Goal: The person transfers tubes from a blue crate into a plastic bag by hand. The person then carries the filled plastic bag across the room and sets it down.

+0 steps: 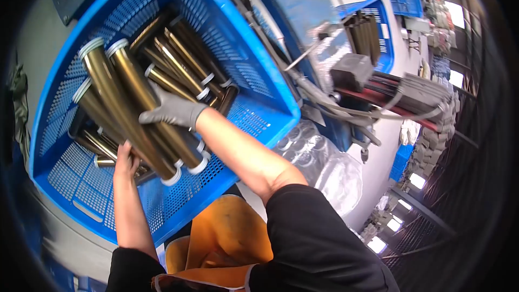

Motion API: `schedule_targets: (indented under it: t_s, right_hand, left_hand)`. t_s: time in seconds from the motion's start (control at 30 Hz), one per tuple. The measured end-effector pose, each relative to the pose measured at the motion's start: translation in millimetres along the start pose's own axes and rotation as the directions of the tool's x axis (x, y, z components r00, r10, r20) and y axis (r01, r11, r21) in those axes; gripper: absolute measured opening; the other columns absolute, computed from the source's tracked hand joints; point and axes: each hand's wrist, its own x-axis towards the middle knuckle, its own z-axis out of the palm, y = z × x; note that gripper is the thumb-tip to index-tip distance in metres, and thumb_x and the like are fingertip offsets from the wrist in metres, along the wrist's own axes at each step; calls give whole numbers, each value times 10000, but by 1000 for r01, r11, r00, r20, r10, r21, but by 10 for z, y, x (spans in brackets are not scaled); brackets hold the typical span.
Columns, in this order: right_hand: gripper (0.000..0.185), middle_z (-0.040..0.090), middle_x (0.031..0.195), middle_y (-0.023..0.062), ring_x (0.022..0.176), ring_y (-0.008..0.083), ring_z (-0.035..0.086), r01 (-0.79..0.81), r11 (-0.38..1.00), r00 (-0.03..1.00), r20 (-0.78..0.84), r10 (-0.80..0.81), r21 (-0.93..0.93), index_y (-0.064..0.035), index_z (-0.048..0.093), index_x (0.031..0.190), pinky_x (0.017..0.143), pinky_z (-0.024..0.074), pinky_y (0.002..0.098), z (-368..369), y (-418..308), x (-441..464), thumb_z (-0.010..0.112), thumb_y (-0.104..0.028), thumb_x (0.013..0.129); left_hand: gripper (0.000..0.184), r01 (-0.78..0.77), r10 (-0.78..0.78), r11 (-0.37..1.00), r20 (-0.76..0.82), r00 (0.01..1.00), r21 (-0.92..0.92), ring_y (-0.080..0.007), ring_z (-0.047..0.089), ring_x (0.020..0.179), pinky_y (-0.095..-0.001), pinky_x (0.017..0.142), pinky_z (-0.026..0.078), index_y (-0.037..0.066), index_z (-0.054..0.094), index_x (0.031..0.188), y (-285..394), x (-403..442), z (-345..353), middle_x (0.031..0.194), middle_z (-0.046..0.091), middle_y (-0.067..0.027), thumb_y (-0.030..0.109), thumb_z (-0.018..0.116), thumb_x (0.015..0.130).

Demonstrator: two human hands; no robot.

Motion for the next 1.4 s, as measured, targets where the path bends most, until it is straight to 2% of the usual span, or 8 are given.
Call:
schedule_targets:
  t_s: [0.2,0.3,0.6,0.67,0.8,1.13,1.27,1.4]
  right_hand:
    - [1294,344,1482,176,1404,264,300,254,961,967,-47,-250,110,-41,97,1524,1157,238,375,941,-953,-731,883,-492,601]
    - [1318,318,1499,173,1428,265,254,410,911,906,-104,-411,-30,-55,110,1522,1166,212,378,1281,-1277,-1239,860,-582,575]
    - [1241,263,1523,154,1420,234,224,435,899,838,-342,-425,-52,-37,110,1525,1169,179,376,1680,-1505,-3264,857,-504,651]
    - [1136,298,1509,129,1396,220,264,492,869,790,-447,-420,54,-31,132,1523,1153,221,357,1732,-1376,-4073,840,-398,714]
    - [1030,376,1445,156,1341,224,358,311,950,730,-636,-252,-19,2,184,1501,1125,277,334,1680,-1001,-5245,808,-345,758]
    - [940,378,1470,120,1357,203,358,46,888,753,-600,270,457,-34,182,1516,1122,298,332,1105,-62,-7645,731,-367,830]
    - [856,487,1377,140,1246,194,494,-161,866,827,-414,380,473,-19,235,1496,1067,381,321,333,302,-7762,686,-393,872]
    - [901,466,1412,151,1214,208,525,-406,904,862,-272,427,133,-63,232,1508,1049,407,334,-585,127,-7123,725,-402,835]
  left_hand:
    - [954,-66,51,962,63,997,266,-243,513,1207,-394,1024,431,56,412,1382,1153,-1047,603,1290,527,-74,507,839,658]
    - [903,-100,52,937,148,988,335,-232,560,1108,-373,977,441,40,477,1302,1492,-1530,898,1192,566,-69,518,848,632]
    - [953,43,-193,904,315,929,426,-238,586,1114,-390,948,507,59,509,1283,1168,-2438,2097,1179,593,-57,530,895,550]
    - [760,176,-327,892,323,888,417,-222,606,1028,-357,872,522,60,526,1243,601,-2630,2300,1117,604,-57,354,871,632]
    - [764,321,-573,775,390,721,545,-208,601,1060,-354,937,471,-1,550,1237,-91,-3129,3115,1136,624,-75,437,832,678]
    - [670,816,-825,501,444,350,288,-205,491,1234,-367,1037,406,57,404,1373,-2615,-4114,4098,1315,521,-64,334,732,858]
    - [642,843,-834,514,320,449,155,-237,569,1140,-410,1028,440,67,509,1303,-3119,-4005,4274,1257,586,-86,423,744,823]
    - [618,714,-676,700,321,664,-3,-232,506,1235,-421,1071,396,67,492,1327,-3481,-3509,4168,1307,566,-69,407,707,858]
